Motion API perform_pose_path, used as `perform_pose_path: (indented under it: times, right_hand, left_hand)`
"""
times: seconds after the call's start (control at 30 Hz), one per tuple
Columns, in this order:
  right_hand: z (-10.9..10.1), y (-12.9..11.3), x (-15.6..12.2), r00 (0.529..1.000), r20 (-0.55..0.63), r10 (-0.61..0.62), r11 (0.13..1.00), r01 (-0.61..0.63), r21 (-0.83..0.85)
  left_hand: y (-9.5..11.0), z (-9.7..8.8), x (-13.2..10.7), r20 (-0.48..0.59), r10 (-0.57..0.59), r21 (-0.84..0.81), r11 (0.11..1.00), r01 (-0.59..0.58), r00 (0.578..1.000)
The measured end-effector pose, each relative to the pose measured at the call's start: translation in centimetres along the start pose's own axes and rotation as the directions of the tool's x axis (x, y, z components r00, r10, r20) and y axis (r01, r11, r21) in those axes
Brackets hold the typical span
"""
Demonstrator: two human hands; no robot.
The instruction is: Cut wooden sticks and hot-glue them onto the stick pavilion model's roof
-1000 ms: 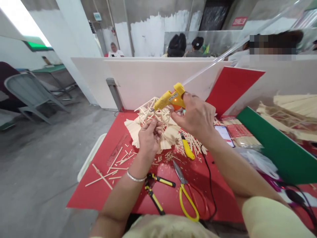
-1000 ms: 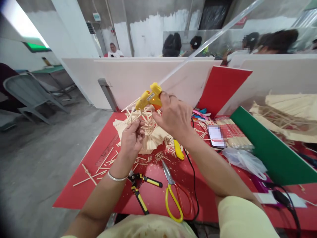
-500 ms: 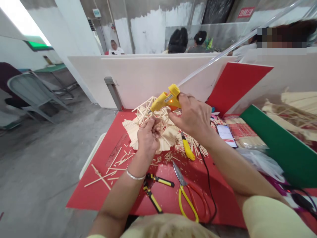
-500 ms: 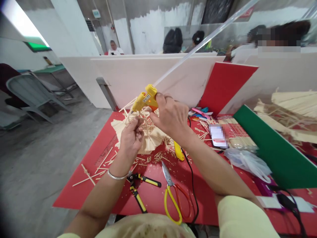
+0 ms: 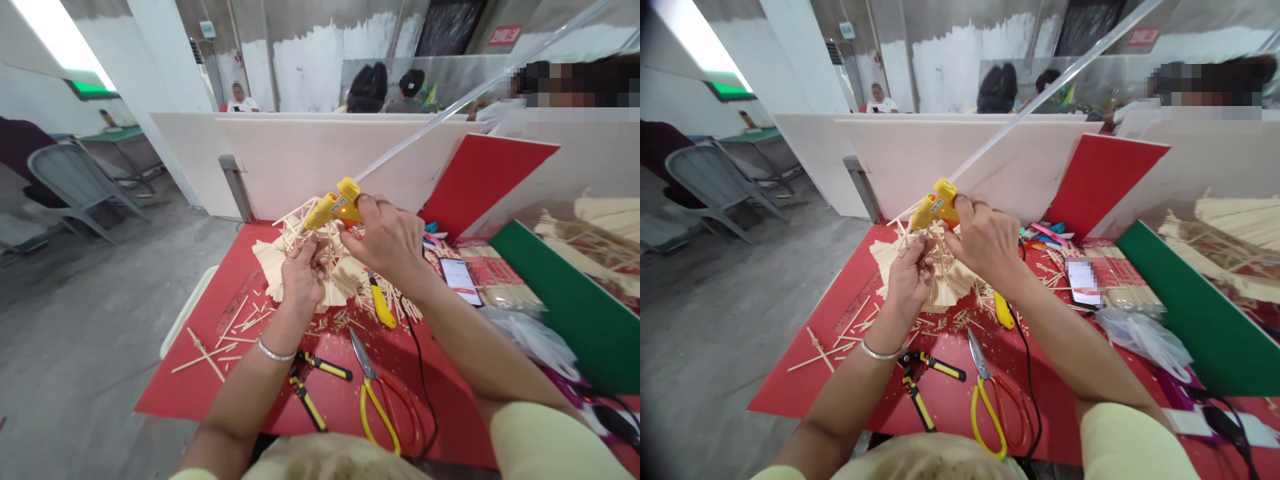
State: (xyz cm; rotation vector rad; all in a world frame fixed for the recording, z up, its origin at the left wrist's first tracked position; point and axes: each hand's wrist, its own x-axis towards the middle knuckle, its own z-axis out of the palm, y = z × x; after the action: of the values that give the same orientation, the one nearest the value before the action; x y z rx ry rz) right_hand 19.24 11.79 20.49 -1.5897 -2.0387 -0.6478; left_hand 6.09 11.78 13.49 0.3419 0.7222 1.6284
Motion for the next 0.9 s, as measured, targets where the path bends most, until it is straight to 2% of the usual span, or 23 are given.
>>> perform_pose_path:
  times: [0.53, 0.9]
  right_hand:
    - [0.25, 0.15, 0.01, 1.000, -0.025, -0.012, 1.000, 0.012, -0.002]
    - [-0.21, -0.12, -0.04, 1.000, 0.005, -0.014, 1.000, 0.014, 0.009]
  left_hand:
    - [-0.52, -0.24, 0.47, 0.002, 0.065, 0.001, 0.998, -0.065, 0.998]
    - [-0.39, -0.09, 0.34, -0.003, 0.071, 0.014, 0.997, -0.071, 0.997]
